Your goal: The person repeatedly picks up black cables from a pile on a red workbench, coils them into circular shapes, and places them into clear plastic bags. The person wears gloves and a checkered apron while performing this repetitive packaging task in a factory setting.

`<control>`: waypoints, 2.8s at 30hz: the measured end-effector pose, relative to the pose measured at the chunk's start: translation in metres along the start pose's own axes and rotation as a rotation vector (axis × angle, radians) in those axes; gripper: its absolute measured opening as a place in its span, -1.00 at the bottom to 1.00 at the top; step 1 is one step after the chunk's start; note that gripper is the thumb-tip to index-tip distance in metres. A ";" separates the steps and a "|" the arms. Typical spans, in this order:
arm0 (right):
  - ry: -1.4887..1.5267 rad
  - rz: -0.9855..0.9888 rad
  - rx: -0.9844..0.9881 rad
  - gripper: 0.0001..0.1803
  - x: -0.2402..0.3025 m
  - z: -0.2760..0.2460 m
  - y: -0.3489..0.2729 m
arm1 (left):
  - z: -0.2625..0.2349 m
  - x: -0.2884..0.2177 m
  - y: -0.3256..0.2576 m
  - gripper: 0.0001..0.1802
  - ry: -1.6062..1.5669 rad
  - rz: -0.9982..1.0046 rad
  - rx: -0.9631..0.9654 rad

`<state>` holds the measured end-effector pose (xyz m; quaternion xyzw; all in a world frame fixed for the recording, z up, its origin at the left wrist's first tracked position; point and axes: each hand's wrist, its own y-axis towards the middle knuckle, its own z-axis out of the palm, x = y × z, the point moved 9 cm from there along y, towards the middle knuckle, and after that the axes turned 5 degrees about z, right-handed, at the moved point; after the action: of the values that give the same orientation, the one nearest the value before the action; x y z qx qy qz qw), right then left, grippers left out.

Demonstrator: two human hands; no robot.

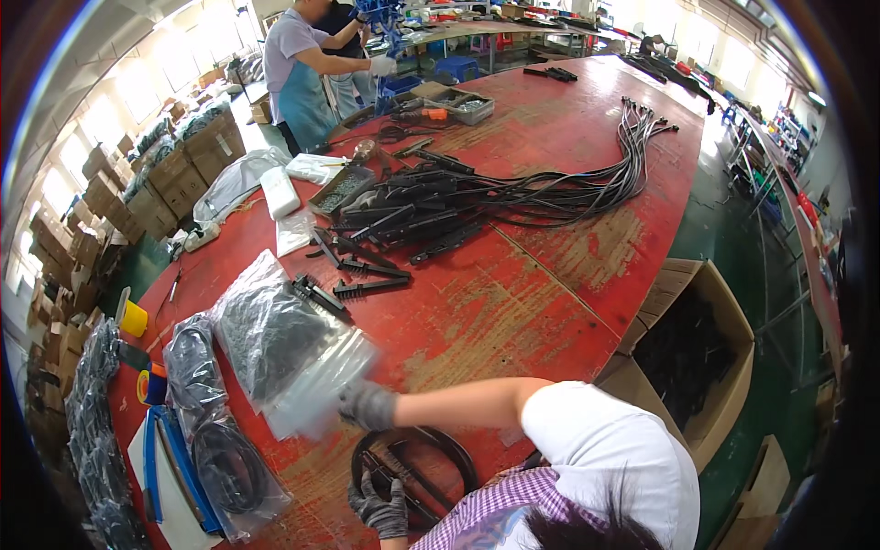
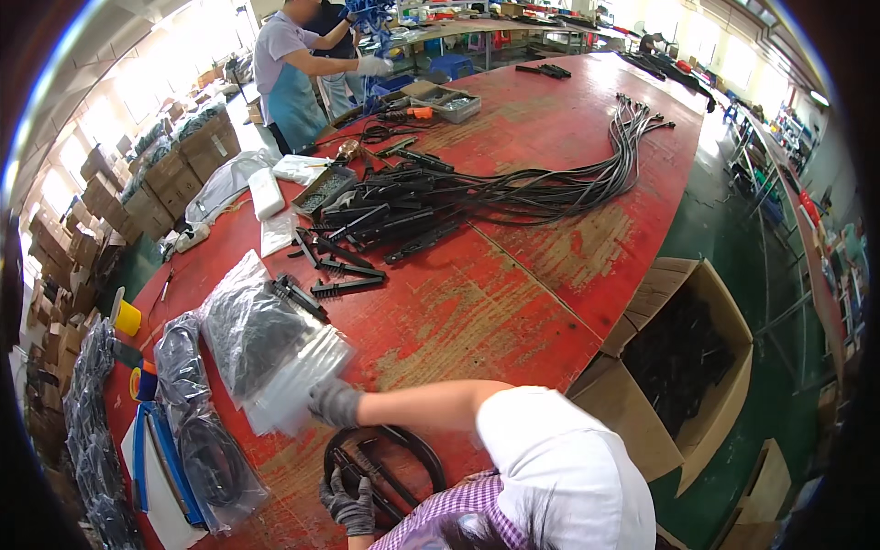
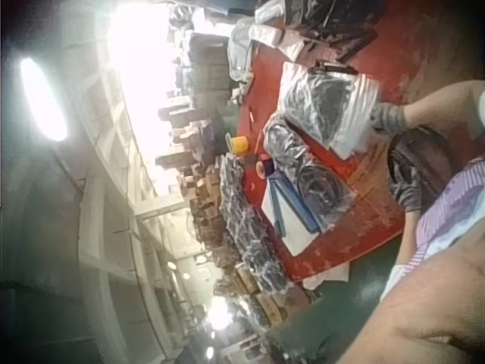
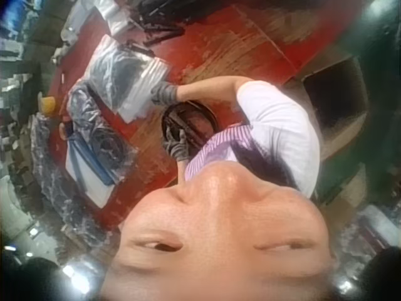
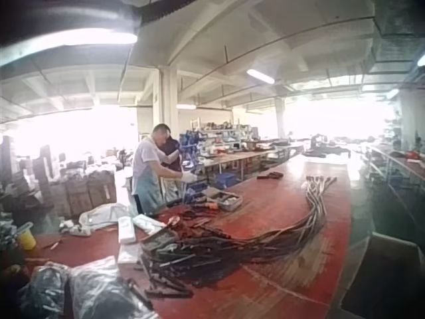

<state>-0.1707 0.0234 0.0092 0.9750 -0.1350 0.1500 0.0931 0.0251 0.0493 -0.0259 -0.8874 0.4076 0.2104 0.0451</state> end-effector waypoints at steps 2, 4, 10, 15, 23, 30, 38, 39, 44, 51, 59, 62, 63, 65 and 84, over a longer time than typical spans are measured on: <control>-0.030 0.009 -0.040 -0.71 -0.015 -0.006 0.042 | -0.002 -0.003 0.002 -0.23 0.007 0.020 0.011; -0.059 0.086 0.133 -0.73 -0.039 0.028 0.073 | -0.004 -0.010 0.007 -0.22 -0.006 0.062 0.009; 0.144 0.155 0.117 -0.72 -0.060 0.046 0.088 | -0.014 -0.014 0.016 -0.18 0.016 0.008 0.065; -0.047 0.028 0.462 -0.67 -0.033 0.056 0.089 | -0.016 0.005 0.032 -0.16 -0.101 0.016 0.093; 0.105 0.161 0.233 -0.61 -0.052 0.056 0.098 | -0.038 0.025 0.050 -0.76 -0.838 -0.318 -0.041; 0.323 0.282 0.334 -0.49 -0.076 0.065 0.111 | 0.008 -0.010 0.098 -0.79 -1.252 -0.417 0.180; 0.348 0.450 0.029 -0.55 -0.047 0.023 0.093 | 0.045 0.034 0.168 -0.79 -1.378 -0.591 -0.166; 0.339 0.344 -0.050 -0.54 -0.041 0.004 0.091 | 0.045 0.039 0.164 -0.79 -1.375 -0.594 -0.170; -0.219 -0.003 -0.088 -0.55 0.003 -0.032 0.036 | 0.028 0.059 0.150 -0.73 -1.196 -0.619 -0.208; 0.284 0.236 -0.250 -0.71 -0.044 -0.052 0.038 | 0.000 0.105 0.130 -0.75 -0.701 -0.375 -0.511; -0.086 -0.005 -0.277 -0.77 0.004 -0.064 0.052 | -0.078 -0.051 0.130 -0.41 0.297 0.245 -0.731; -0.099 -0.043 -0.354 -0.76 0.004 -0.069 0.048 | -0.049 -0.017 0.163 -0.61 0.333 0.177 -0.543; -0.142 0.067 -0.198 -0.79 0.001 -0.065 0.049 | -0.042 0.008 0.169 -0.75 0.320 0.152 -0.475; -0.143 -0.108 -0.378 -0.78 0.025 -0.080 0.019 | -0.056 0.020 0.171 -0.83 0.313 0.115 -0.359; -0.108 -0.071 -0.027 -0.50 -0.034 -0.006 -0.137 | 0.017 0.031 0.092 -0.36 0.547 0.650 0.002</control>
<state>-0.1635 0.1620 -0.0155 0.9845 -0.1072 0.0920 0.1039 -0.0312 -0.0291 -0.0453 -0.7360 0.6632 -0.0298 -0.1326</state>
